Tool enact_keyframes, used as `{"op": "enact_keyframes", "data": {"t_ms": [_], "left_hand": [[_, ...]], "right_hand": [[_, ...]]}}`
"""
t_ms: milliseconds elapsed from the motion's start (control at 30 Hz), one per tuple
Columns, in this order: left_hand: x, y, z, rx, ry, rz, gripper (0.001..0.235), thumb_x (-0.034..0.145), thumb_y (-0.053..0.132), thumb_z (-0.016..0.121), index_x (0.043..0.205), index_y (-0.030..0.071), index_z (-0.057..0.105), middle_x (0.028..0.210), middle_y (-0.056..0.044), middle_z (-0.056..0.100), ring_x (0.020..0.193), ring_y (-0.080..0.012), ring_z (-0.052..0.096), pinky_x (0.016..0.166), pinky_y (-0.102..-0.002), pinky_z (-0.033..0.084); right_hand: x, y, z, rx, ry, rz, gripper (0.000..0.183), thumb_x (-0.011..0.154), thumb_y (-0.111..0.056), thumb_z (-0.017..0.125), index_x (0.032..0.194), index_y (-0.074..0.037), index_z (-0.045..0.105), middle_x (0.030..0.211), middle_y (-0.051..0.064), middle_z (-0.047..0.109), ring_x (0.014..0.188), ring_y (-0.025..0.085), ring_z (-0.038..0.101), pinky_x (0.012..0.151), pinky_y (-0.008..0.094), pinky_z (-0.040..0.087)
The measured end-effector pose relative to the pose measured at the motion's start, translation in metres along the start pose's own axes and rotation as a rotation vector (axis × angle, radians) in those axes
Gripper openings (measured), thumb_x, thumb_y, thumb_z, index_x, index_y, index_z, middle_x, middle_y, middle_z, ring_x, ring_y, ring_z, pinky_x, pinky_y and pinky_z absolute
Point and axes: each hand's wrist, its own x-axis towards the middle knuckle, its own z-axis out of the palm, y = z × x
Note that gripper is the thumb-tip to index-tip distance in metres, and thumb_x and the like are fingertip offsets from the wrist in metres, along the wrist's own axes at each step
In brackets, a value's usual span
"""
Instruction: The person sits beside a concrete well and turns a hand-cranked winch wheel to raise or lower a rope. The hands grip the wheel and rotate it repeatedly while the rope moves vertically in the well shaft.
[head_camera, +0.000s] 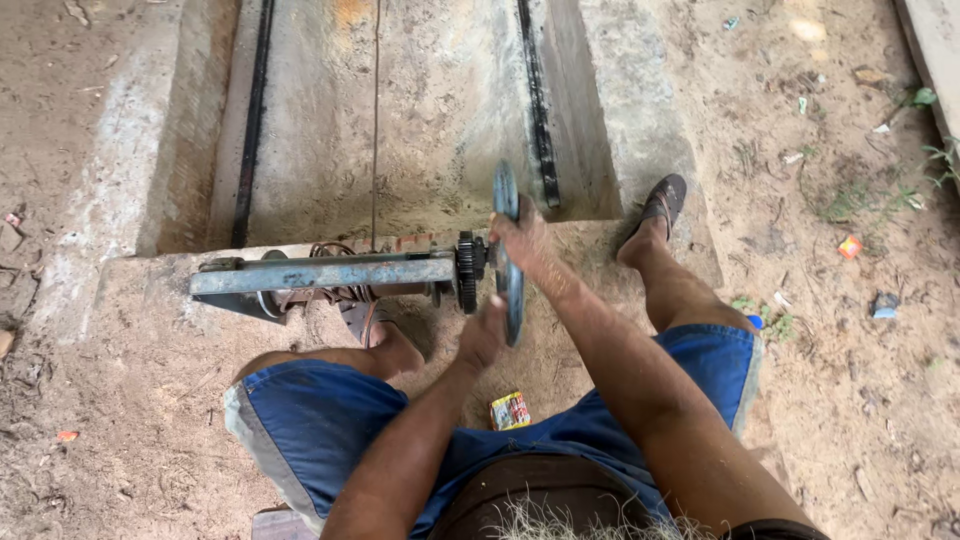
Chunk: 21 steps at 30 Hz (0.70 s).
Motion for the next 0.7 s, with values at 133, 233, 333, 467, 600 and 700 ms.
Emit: {"op": "enact_keyframes", "data": {"t_ms": [133,233,333,467,600,700], "left_hand": [[0.024,-0.002,-0.013,-0.246,0.117,0.178,0.064,0.103,0.067,0.045,0.12,0.008,0.063,0.103,-0.01,0.074,0.085,-0.0167,0.069,0.071,-0.031,0.058],[0.041,0.028,-0.025,-0.258,0.219,0.205,0.058,0.103,0.063,0.04,0.118,0.01,0.062,0.101,-0.008,0.073,0.083,-0.0149,0.071,0.068,-0.032,0.062],[0.051,0.065,-0.029,-0.219,0.248,0.18,0.055,0.105,0.058,0.04,0.118,0.01,0.061,0.099,-0.009,0.071,0.082,-0.0158,0.069,0.067,-0.034,0.061],[0.069,0.112,-0.027,0.005,0.218,0.147,0.059,0.107,0.059,0.035,0.121,0.007,0.06,0.092,-0.008,0.068,0.074,-0.0171,0.062,0.059,-0.036,0.058],[0.094,0.151,-0.015,0.351,0.249,0.249,0.062,0.106,0.062,0.031,0.124,0.008,0.055,0.089,0.0,0.06,0.065,-0.0066,0.059,0.047,-0.03,0.058],[0.115,0.175,-0.008,0.421,0.17,0.044,0.068,0.101,0.065,0.037,0.13,0.005,0.045,0.07,-0.003,0.056,0.043,-0.0092,0.043,0.034,-0.031,0.041]], "right_hand": [[-0.046,0.008,0.007,0.09,-0.027,-0.14,0.061,0.101,-0.031,0.047,0.147,-0.004,0.017,0.087,0.013,0.064,0.064,0.021,0.062,0.05,0.039,0.058],[-0.068,0.027,0.013,-0.006,0.003,-0.163,0.045,0.108,-0.037,0.047,0.138,-0.003,0.043,0.091,0.015,0.062,0.071,0.022,0.061,0.056,0.042,0.056],[-0.088,0.053,0.026,0.026,0.062,-0.368,0.049,0.106,-0.031,0.051,0.141,-0.002,0.032,0.1,0.014,0.063,0.082,0.019,0.066,0.064,0.039,0.062],[-0.101,0.08,0.037,0.205,-0.021,-0.36,0.041,0.11,-0.024,0.05,0.14,-0.001,0.035,0.106,0.016,0.058,0.086,0.018,0.055,0.07,0.037,0.055],[-0.107,0.088,0.036,0.145,0.018,-0.495,0.04,0.111,-0.025,0.048,0.142,-0.001,0.038,0.112,0.013,0.066,0.096,0.014,0.063,0.083,0.032,0.055],[-0.109,0.083,0.035,0.145,0.031,-0.504,0.043,0.111,-0.025,0.048,0.144,0.001,0.037,0.114,0.012,0.063,0.092,0.013,0.059,0.08,0.033,0.055]]}}
